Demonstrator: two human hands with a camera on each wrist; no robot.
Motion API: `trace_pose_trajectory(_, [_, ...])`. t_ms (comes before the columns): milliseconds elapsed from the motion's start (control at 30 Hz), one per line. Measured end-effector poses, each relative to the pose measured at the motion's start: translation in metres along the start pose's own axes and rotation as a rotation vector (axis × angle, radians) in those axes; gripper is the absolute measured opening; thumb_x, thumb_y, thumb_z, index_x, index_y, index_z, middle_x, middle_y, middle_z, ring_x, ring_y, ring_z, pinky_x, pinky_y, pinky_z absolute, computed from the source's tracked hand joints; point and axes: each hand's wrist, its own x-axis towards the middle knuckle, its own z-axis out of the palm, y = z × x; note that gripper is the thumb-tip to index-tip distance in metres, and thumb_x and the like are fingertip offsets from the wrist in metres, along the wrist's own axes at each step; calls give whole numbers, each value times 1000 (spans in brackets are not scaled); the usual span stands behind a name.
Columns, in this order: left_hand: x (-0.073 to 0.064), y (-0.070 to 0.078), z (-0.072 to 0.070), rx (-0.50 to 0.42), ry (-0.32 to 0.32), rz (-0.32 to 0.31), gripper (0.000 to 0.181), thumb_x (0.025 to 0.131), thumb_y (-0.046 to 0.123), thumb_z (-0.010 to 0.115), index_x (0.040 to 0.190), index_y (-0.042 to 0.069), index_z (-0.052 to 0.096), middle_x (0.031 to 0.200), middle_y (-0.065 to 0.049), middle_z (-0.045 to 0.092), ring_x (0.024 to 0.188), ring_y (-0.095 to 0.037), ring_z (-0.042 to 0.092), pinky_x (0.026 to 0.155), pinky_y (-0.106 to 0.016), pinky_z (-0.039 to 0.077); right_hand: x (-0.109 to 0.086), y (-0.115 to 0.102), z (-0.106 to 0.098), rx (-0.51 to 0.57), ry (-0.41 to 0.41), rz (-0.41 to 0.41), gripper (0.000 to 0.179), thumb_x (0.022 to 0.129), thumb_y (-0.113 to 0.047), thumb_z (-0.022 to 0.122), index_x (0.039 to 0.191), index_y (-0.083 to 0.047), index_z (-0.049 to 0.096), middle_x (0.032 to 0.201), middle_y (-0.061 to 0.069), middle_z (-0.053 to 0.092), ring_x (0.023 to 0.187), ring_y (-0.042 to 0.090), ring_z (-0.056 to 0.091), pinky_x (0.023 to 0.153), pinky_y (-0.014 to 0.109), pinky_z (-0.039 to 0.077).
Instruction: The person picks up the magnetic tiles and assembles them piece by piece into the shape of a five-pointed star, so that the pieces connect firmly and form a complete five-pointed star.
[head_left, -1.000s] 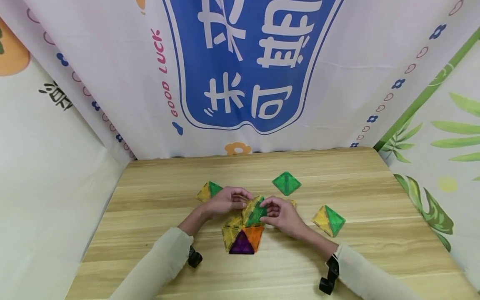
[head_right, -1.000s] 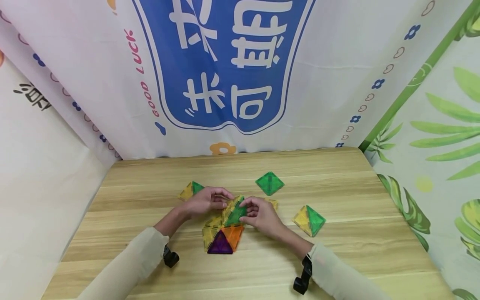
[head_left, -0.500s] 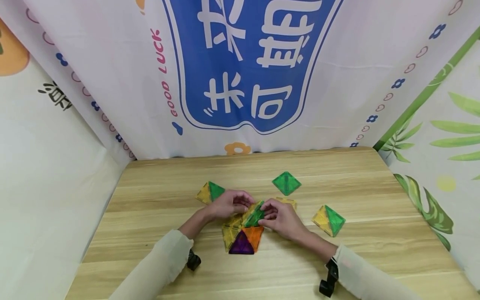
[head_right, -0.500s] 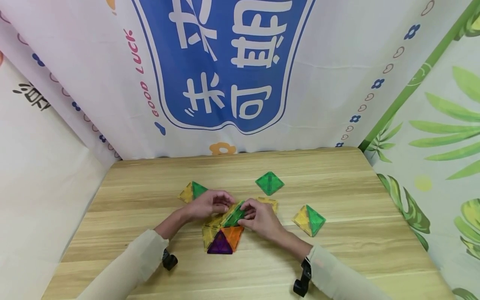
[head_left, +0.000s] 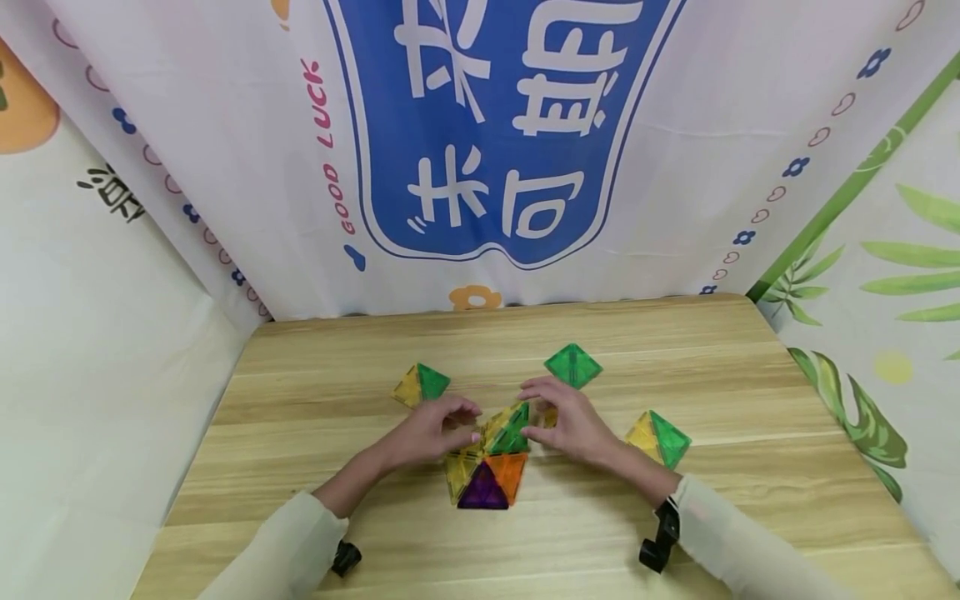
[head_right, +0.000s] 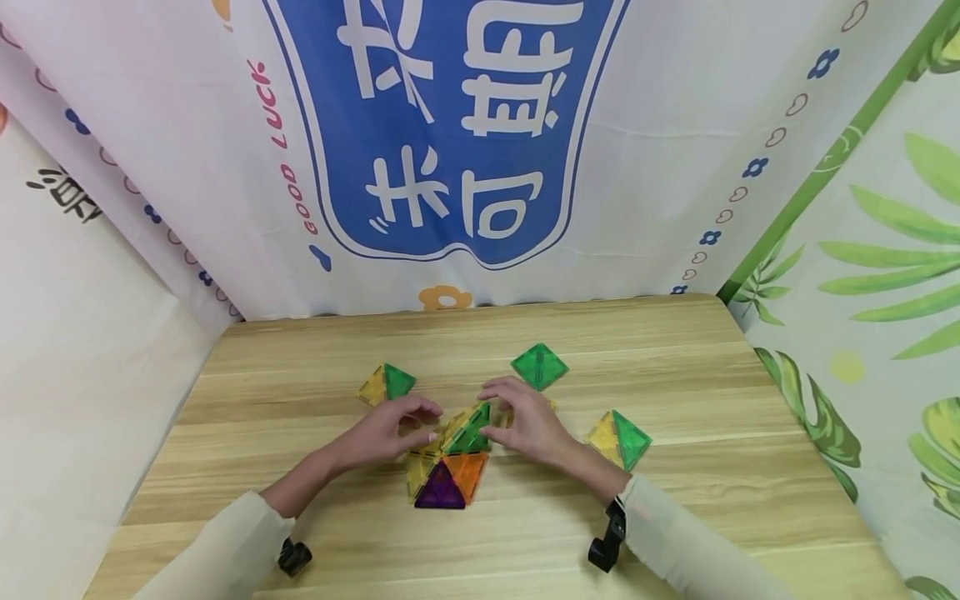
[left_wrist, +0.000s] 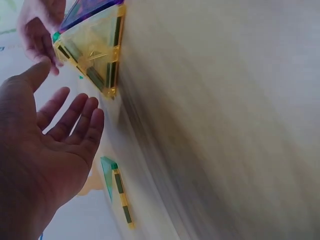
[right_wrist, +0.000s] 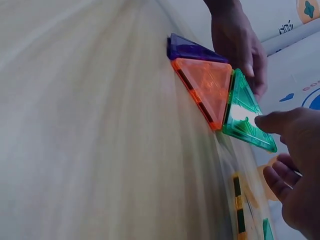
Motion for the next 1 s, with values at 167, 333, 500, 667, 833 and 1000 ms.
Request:
trace_pose_trajectory(167, [-15, 2, 6, 142, 15, 13, 59, 93, 44, 83, 133, 4, 66, 130, -9, 66, 118, -24, 63, 103, -48, 54, 7, 6, -3, -13, -91, -86, 50, 82, -12, 92, 127, -4, 73, 139, 15, 67, 131, 32, 61, 111, 57, 48])
trace_pose_trajectory(333, [-22, 3, 15, 238, 32, 43, 72, 82, 54, 89, 132, 7, 65, 129, -7, 64, 117, -21, 61, 103, -46, 55, 11, 11, -4, -22, -169, -129, 47, 86, -14, 89, 130, -6, 73, 140, 9, 68, 132, 30, 61, 112, 56, 48])
trace_pose_trajectory(500, [-24, 4, 17, 281, 29, 59, 72, 79, 49, 93, 131, 8, 66, 131, -7, 62, 119, -22, 60, 104, -46, 54, 12, 13, -2, -39, -190, -153, 41, 87, -14, 88, 125, -8, 74, 132, 7, 72, 125, 28, 65, 107, 50, 53])
trace_pose_trajectory(667, [-24, 0, 10, 243, 16, 71, 61, 82, 38, 93, 130, 9, 68, 131, -4, 64, 122, -22, 61, 107, -46, 53, 8, 12, -1, -29, -166, -165, 37, 87, -14, 88, 122, -9, 76, 126, 4, 74, 122, 25, 66, 105, 47, 54])
trace_pose_trajectory(833, [-25, -6, 0, 203, -27, 114, 56, 84, 30, 92, 130, 9, 68, 132, -5, 66, 124, -24, 61, 108, -48, 52, 0, 10, 0, -8, -146, -186, 33, 87, -13, 89, 117, -10, 77, 120, 1, 74, 116, 21, 67, 101, 42, 57])
trace_pose_trajectory(1000, [-25, -12, -8, 175, -96, 112, 55, 86, 28, 91, 133, 11, 68, 136, -3, 65, 130, -25, 59, 112, -47, 49, -10, 6, 3, 7, -145, -227, 30, 88, -11, 88, 115, -9, 76, 116, 0, 72, 110, 17, 67, 94, 35, 59])
